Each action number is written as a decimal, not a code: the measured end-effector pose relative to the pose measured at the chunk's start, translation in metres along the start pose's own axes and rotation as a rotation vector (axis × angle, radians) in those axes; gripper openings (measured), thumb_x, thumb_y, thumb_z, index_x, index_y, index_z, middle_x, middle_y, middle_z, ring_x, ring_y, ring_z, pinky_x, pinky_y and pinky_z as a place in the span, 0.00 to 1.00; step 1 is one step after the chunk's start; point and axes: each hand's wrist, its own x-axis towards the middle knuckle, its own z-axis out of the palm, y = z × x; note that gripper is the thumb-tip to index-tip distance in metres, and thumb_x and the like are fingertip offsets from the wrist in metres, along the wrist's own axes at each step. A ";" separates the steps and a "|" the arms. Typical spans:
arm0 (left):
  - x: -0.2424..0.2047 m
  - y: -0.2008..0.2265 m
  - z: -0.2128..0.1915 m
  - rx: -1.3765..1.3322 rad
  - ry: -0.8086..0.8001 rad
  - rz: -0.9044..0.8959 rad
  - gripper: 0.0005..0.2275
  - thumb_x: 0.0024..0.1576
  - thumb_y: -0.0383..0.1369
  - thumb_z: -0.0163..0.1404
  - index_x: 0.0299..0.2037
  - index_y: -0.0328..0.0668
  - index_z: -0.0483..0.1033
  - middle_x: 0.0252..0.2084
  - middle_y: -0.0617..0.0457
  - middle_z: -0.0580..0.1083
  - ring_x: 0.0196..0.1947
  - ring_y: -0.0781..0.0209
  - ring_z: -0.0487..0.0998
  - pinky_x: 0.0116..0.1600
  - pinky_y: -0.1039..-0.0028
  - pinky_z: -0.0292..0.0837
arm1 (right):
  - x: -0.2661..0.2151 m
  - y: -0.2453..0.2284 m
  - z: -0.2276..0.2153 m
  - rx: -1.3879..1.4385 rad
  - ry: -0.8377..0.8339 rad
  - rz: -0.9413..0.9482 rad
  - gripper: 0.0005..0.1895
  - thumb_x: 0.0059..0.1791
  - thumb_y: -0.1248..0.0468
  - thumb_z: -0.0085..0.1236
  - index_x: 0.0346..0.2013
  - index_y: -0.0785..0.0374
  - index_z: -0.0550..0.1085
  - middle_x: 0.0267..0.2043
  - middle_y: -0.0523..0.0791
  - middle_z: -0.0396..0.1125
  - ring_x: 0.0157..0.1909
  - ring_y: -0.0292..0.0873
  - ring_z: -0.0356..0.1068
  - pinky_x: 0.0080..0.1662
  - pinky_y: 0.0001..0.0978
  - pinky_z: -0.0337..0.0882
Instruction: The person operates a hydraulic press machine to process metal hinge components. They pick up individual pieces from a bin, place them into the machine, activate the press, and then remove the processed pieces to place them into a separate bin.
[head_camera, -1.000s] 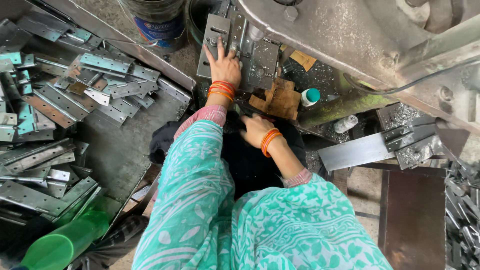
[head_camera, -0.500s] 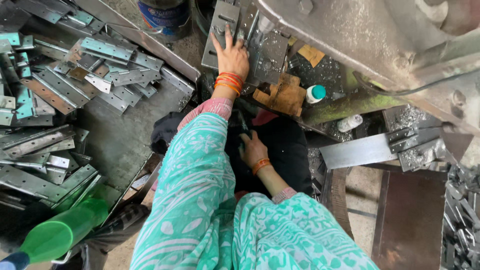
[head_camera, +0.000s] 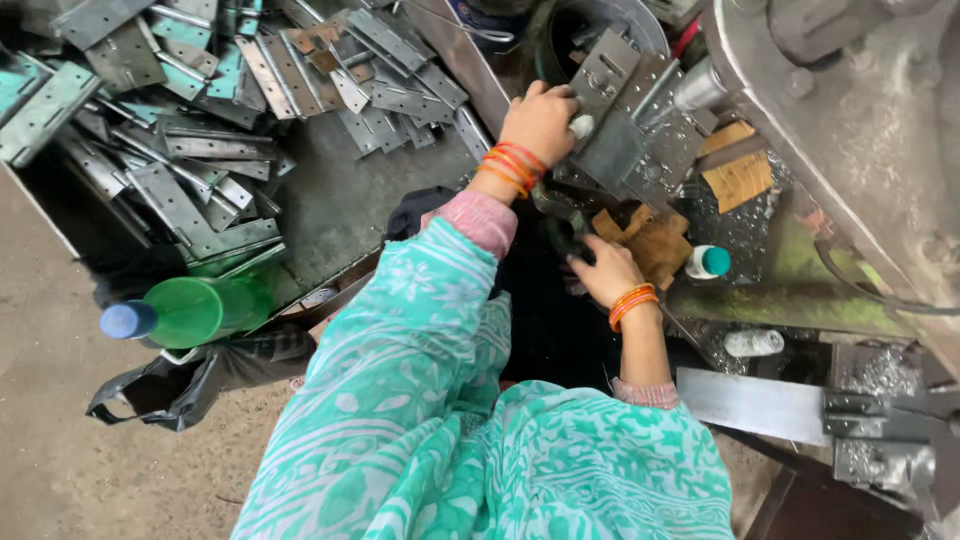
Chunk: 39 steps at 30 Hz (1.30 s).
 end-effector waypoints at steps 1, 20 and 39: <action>-0.008 -0.022 -0.010 -0.052 -0.031 -0.032 0.14 0.58 0.45 0.54 0.50 0.53 0.81 0.57 0.60 0.75 0.59 0.49 0.71 0.57 0.53 0.72 | 0.002 -0.004 -0.003 0.016 0.008 -0.026 0.27 0.49 0.51 0.58 0.59 0.60 0.74 0.52 0.60 0.71 0.57 0.62 0.70 0.58 0.50 0.69; 0.044 -0.296 0.009 0.526 -0.009 -0.162 0.18 0.61 0.35 0.44 0.59 0.45 0.76 0.69 0.49 0.65 0.73 0.43 0.56 0.68 0.26 0.38 | -0.002 -0.008 -0.003 0.003 0.005 -0.053 0.26 0.47 0.53 0.59 0.58 0.59 0.74 0.53 0.58 0.71 0.56 0.60 0.71 0.57 0.47 0.70; 0.086 -0.294 0.021 0.575 -0.338 -0.228 0.19 0.58 0.44 0.48 0.55 0.46 0.80 0.57 0.54 0.76 0.63 0.49 0.69 0.69 0.33 0.48 | -0.004 -0.014 -0.006 -0.039 -0.004 0.001 0.25 0.47 0.54 0.57 0.59 0.53 0.74 0.53 0.56 0.71 0.56 0.59 0.70 0.57 0.47 0.69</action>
